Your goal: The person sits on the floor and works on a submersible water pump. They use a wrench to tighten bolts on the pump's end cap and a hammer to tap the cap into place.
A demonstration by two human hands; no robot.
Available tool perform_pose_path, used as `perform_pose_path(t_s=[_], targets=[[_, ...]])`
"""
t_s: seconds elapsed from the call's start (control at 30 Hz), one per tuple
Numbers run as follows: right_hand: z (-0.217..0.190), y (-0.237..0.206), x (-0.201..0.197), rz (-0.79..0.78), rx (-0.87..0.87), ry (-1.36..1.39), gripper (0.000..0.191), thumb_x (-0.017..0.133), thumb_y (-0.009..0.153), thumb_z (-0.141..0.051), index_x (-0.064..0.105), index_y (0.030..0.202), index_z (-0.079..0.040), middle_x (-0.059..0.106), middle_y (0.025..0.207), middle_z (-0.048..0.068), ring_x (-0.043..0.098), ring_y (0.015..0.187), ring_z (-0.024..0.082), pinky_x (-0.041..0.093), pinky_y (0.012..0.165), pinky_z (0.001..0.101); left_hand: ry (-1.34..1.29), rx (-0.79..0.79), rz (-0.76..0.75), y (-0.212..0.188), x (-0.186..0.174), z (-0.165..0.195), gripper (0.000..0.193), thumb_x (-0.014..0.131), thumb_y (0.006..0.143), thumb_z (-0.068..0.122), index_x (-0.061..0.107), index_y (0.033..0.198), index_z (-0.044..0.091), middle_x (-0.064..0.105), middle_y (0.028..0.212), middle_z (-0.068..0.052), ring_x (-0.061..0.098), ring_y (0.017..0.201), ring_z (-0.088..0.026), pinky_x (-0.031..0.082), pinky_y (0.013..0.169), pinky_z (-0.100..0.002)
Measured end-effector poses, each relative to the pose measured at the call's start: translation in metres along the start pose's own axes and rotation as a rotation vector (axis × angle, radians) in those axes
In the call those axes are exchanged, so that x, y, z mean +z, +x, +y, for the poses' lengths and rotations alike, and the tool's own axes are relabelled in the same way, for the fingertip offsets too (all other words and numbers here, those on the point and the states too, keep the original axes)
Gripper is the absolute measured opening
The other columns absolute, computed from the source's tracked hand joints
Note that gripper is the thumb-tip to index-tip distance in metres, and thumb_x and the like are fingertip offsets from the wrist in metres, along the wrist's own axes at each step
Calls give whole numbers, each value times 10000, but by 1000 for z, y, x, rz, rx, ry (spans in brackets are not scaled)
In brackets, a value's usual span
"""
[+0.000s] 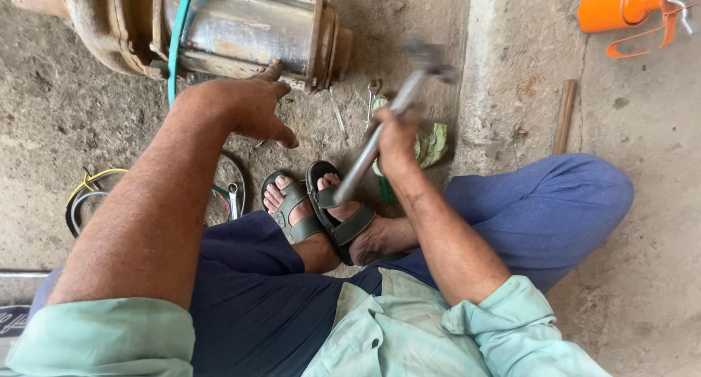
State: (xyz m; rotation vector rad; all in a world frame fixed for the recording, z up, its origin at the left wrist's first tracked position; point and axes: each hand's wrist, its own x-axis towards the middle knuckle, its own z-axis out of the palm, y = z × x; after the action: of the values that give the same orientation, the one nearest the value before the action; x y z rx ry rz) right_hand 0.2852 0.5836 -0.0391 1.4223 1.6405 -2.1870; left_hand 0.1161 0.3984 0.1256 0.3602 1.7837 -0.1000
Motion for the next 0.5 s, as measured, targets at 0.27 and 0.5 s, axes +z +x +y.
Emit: perform_pose_path(t_s=[0.27, 0.5], targets=[[22, 47, -43, -145, 0, -425, 326, 706, 828, -35, 604, 1137, -45, 668, 835, 58, 637, 637, 144, 571, 510, 306, 5, 18, 46, 2, 7, 6, 1015, 765, 833, 481, 180, 1637, 281, -142, 1736, 85, 201, 1570, -369, 237, 1257, -625], [14, 71, -51, 266, -659, -1004, 377, 790, 905, -251, 646, 1181, -38, 696, 1036, 170, 685, 809, 213, 597, 599, 340, 12, 7, 47, 0, 7, 2, 1003, 758, 837, 477, 177, 1632, 284, -149, 1732, 104, 152, 1580, -355, 254, 1240, -643]])
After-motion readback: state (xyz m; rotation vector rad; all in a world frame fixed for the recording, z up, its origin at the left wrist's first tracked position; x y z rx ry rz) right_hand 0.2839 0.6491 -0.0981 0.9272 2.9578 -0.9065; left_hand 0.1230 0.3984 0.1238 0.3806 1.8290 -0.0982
